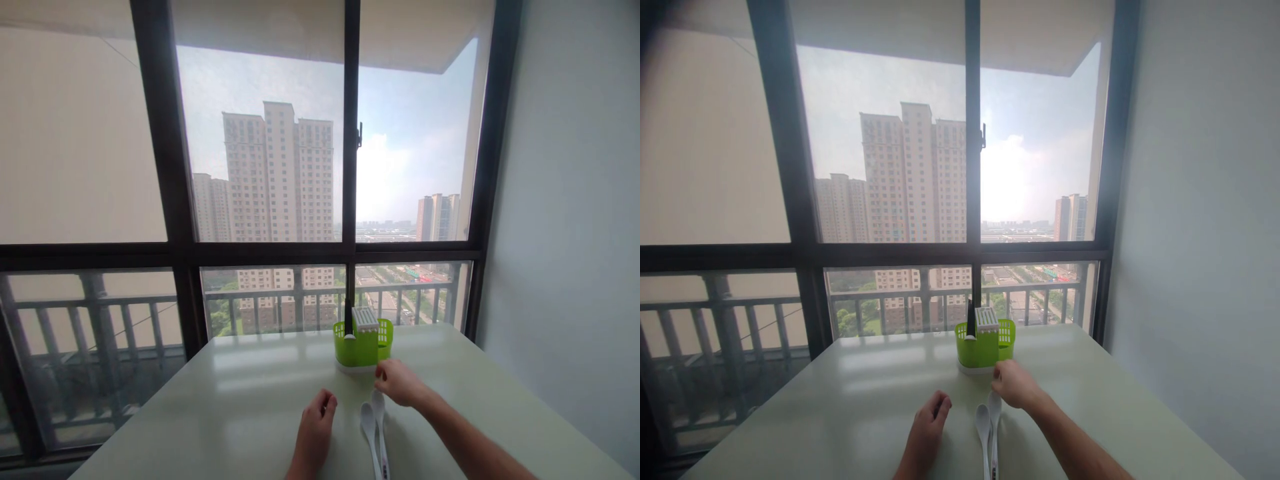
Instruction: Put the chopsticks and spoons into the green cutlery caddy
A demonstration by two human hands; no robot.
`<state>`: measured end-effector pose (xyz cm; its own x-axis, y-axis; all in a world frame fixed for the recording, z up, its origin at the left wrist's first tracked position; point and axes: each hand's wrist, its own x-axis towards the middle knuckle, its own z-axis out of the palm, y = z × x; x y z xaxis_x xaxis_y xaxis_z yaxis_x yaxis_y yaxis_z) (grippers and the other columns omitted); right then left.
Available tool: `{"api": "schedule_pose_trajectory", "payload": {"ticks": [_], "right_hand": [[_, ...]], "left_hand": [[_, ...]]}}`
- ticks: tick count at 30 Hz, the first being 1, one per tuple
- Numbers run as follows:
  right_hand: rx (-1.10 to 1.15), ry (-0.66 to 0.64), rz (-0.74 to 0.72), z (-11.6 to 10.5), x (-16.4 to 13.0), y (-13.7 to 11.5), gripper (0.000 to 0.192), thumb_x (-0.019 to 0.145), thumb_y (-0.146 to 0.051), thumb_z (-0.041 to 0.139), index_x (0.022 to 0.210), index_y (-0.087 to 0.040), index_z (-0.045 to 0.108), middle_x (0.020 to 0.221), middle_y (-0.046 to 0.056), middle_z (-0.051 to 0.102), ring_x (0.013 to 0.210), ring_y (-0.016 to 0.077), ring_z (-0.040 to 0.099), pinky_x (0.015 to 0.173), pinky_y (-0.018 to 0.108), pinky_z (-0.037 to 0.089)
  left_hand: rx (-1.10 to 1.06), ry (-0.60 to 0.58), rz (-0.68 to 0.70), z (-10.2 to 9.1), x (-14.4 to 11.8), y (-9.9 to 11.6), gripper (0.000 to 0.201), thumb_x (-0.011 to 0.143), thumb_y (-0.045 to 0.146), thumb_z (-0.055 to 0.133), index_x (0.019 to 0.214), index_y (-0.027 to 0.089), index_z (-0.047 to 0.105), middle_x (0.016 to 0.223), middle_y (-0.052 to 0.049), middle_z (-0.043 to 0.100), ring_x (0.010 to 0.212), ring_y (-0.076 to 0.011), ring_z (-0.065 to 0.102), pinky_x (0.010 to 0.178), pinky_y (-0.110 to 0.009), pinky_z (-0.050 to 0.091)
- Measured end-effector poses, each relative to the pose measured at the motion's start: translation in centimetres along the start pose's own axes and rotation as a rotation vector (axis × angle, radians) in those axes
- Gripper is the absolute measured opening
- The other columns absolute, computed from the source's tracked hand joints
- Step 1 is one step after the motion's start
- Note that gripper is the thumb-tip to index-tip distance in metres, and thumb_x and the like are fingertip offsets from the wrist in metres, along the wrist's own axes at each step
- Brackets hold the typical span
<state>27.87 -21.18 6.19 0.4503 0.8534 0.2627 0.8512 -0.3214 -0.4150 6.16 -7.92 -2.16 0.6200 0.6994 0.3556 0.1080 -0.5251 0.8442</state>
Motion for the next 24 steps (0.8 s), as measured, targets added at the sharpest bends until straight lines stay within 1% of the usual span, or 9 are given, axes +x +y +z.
{"api": "schedule_pose_trajectory", "payload": {"ticks": [3, 6, 9, 12, 15, 17, 21, 23, 24], "right_hand": [[0.170, -0.124, 0.038, 1.7, -1.0, 1.3, 0.014, 0.071, -0.017, 0.072, 0.086, -0.017, 0.072, 0.083, 0.001, 0.067, 0.077, 0.0159, 0.062, 0.069, 0.023, 0.046], [0.330, -0.126, 0.143, 2.6, -1.4, 0.9, 0.013, 0.070, -0.009, 0.065, 0.080, -0.016, 0.071, 0.075, 0.000, 0.066, 0.061, 0.0115, 0.059, 0.059, 0.020, 0.044], [0.356, -0.105, 0.139, 2.7, -1.5, 0.5, 0.016, 0.068, -0.004, 0.060, 0.073, -0.015, 0.070, 0.069, -0.001, 0.066, 0.061, 0.0118, 0.060, 0.056, 0.019, 0.043], [0.335, -0.082, 0.128, 1.5, -1.2, 1.0, 0.015, 0.068, -0.005, 0.058, 0.069, -0.015, 0.069, 0.064, -0.001, 0.066, 0.057, 0.0121, 0.059, 0.054, 0.019, 0.042], [0.294, -0.030, 0.113, -1.6, -0.1, 1.7, 0.017, 0.069, -0.004, 0.057, 0.071, -0.016, 0.069, 0.066, -0.001, 0.067, 0.059, 0.0129, 0.059, 0.057, 0.020, 0.042], [0.220, 0.081, 0.056, -4.7, 1.1, 1.5, 0.019, 0.073, -0.004, 0.056, 0.074, -0.017, 0.070, 0.071, 0.000, 0.068, 0.067, 0.0144, 0.061, 0.063, 0.022, 0.043], [-0.020, 0.517, -0.137, -10.5, 4.1, -1.9, 0.017, 0.086, -0.009, 0.053, 0.083, -0.017, 0.067, 0.080, 0.003, 0.067, 0.074, 0.0157, 0.060, 0.069, 0.024, 0.043], [-0.111, 0.655, -0.184, -11.6, 5.6, -4.5, 0.013, 0.090, -0.009, 0.052, 0.088, -0.016, 0.063, 0.086, 0.004, 0.065, 0.072, 0.0146, 0.059, 0.067, 0.023, 0.044], [-0.161, 0.678, -0.201, -11.6, 6.3, -5.8, 0.012, 0.092, -0.009, 0.052, 0.091, -0.016, 0.062, 0.090, 0.005, 0.064, 0.071, 0.0139, 0.059, 0.065, 0.023, 0.044]], "left_hand": [[-0.005, 0.008, -0.013, -0.1, 0.1, 0.1, 0.040, 0.093, 0.056, 0.046, 0.076, 0.022, 0.053, 0.067, 0.004, 0.048, 0.066, -0.0156, 0.047, 0.065, -0.025, 0.034], [-0.014, 0.010, -0.017, -0.3, 0.1, 0.0, 0.040, 0.093, 0.057, 0.046, 0.076, 0.022, 0.053, 0.067, 0.005, 0.047, 0.066, -0.0153, 0.046, 0.066, -0.025, 0.035], [-0.019, 0.019, -0.021, -0.3, 0.1, -0.2, 0.041, 0.092, 0.058, 0.047, 0.075, 0.022, 0.053, 0.066, 0.005, 0.046, 0.065, -0.0151, 0.045, 0.065, -0.025, 0.034], [-0.026, 0.020, -0.023, -0.2, 0.1, -0.5, 0.041, 0.092, 0.059, 0.047, 0.076, 0.021, 0.053, 0.066, 0.005, 0.046, 0.066, -0.0150, 0.045, 0.064, -0.024, 0.034], [-0.035, 0.012, -0.022, 0.0, 0.1, -0.7, 0.041, 0.093, 0.058, 0.047, 0.076, 0.021, 0.053, 0.067, 0.005, 0.047, 0.066, -0.0150, 0.045, 0.064, -0.025, 0.034], [-0.040, 0.002, -0.026, 0.0, 0.1, -0.7, 0.040, 0.093, 0.058, 0.046, 0.077, 0.021, 0.053, 0.067, 0.005, 0.046, 0.066, -0.0151, 0.045, 0.065, -0.025, 0.034], [-0.050, -0.007, -0.030, 0.0, 0.0, -0.5, 0.040, 0.093, 0.058, 0.046, 0.077, 0.022, 0.052, 0.068, 0.004, 0.047, 0.067, -0.0154, 0.045, 0.065, -0.025, 0.035], [-0.050, -0.003, -0.031, 0.0, 0.0, -0.4, 0.040, 0.092, 0.058, 0.046, 0.076, 0.022, 0.052, 0.068, 0.004, 0.047, 0.068, -0.0156, 0.045, 0.065, -0.025, 0.035], [-0.048, -0.001, -0.034, 0.0, 0.0, -0.3, 0.040, 0.092, 0.058, 0.046, 0.076, 0.022, 0.052, 0.068, 0.004, 0.048, 0.068, -0.0156, 0.045, 0.065, -0.025, 0.036]]}}
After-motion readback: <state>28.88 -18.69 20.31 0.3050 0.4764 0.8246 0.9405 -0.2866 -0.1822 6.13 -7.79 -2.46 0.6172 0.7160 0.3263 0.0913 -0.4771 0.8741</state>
